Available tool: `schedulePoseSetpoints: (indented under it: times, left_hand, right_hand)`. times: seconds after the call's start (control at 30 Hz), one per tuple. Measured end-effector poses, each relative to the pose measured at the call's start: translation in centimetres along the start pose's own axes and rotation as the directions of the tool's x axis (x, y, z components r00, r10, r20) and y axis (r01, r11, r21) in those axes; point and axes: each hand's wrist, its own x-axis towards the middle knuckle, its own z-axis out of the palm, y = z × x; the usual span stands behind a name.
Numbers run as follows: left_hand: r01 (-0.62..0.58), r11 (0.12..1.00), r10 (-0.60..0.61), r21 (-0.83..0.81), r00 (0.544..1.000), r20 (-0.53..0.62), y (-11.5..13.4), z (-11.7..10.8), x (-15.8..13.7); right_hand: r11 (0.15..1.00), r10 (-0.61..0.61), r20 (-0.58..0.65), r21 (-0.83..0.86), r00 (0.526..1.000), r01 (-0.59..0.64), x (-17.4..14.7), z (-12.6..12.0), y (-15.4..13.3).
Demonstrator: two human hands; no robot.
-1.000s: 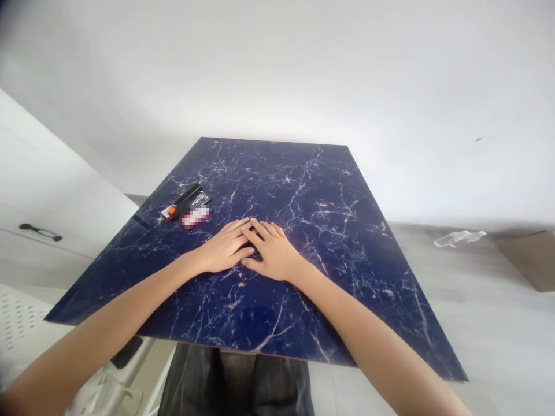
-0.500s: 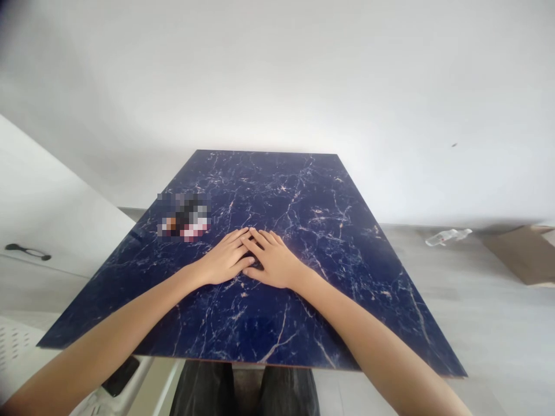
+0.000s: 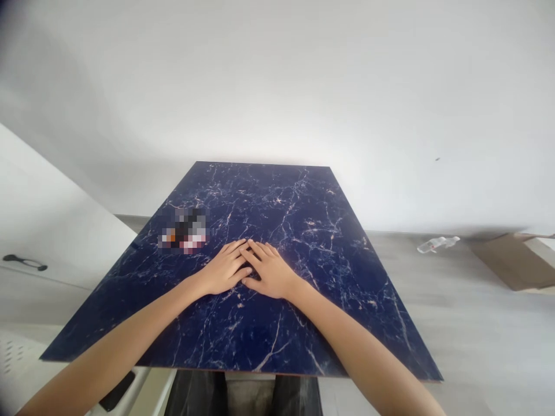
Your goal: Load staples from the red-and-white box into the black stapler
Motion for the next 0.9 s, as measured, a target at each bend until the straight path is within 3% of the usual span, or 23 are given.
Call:
schedulePoseSetpoints:
  times: [0.5, 0.9]
  left_hand:
    - [0.025, 0.999, -0.028, -0.035, 0.997, -0.078, 0.26, 0.06, -0.05]
    - [0.034, 0.995, -0.047, -0.090, 0.989, -0.142, 0.84, -0.31, 0.00]
  right_hand:
    - [0.999, 0.025, 0.014, 0.021, 1.000, -0.025, 0.01, -0.15, -0.12]
    - [0.999, 0.026, -0.100, 0.037, 0.995, -0.022, 0.07, 0.28, -0.45]
